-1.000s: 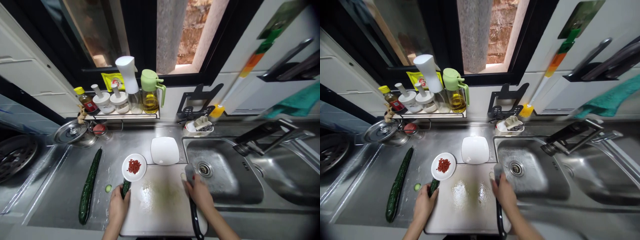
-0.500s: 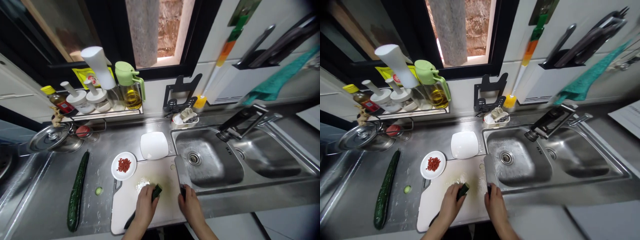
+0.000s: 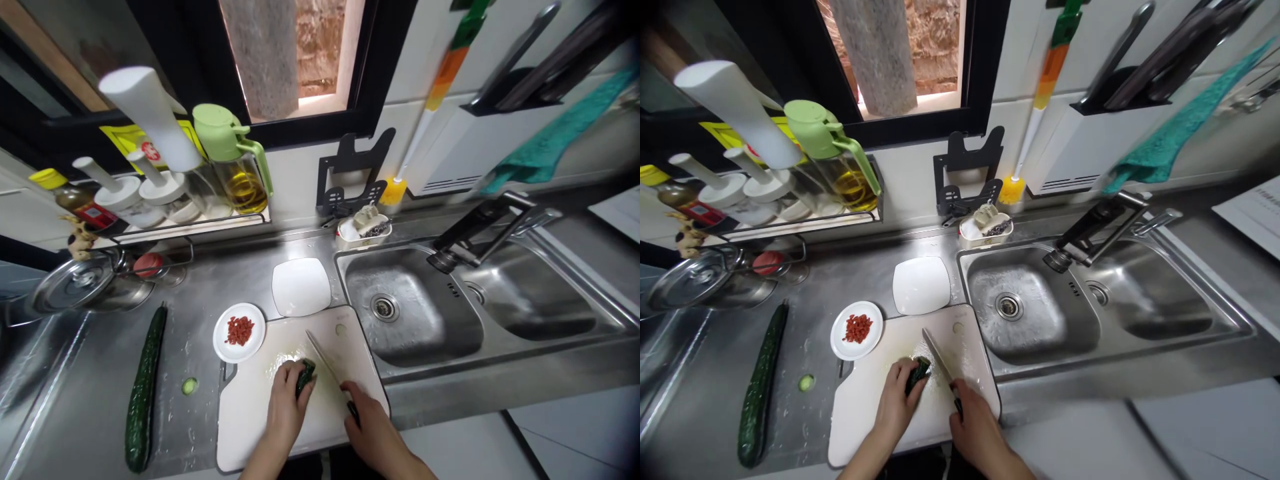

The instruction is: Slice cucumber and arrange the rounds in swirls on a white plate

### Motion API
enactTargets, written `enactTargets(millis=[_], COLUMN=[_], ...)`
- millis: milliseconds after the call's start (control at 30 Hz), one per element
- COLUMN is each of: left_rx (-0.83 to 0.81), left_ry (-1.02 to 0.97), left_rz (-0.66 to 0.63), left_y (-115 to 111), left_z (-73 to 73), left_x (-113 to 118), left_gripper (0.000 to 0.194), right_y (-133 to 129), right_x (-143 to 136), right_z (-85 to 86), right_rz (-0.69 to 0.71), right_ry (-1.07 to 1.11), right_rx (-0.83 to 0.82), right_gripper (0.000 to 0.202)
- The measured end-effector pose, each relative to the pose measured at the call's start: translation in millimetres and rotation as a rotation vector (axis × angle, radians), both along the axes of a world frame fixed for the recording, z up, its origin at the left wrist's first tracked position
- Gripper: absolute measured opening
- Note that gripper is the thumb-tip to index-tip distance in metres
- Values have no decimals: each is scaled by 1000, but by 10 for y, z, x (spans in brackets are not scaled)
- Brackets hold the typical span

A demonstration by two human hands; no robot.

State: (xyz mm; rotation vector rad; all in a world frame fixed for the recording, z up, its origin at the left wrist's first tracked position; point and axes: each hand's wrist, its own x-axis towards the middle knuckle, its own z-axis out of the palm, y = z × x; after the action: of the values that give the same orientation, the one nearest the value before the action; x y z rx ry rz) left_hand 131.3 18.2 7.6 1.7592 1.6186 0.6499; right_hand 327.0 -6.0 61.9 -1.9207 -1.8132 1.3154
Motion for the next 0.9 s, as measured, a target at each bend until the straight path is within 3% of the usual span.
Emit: enactTargets(millis=[133, 500, 900], left_rx=[-12, 91, 147], left_ry=[-59, 19, 152], left_rz=[-9, -59, -101], left_y=[3, -21, -34], left_z=[-50, -79, -124], left_x=[11, 8, -26], left_gripper=[26, 29, 26], right_y=[109, 322, 247], right_x=[-19, -41, -12], right_z=[-34, -78, 203], right_rz=[84, 309, 598], right_ry=[-79, -410, -514], right_rx=[-77, -39, 32], right_gripper=[32, 58, 62])
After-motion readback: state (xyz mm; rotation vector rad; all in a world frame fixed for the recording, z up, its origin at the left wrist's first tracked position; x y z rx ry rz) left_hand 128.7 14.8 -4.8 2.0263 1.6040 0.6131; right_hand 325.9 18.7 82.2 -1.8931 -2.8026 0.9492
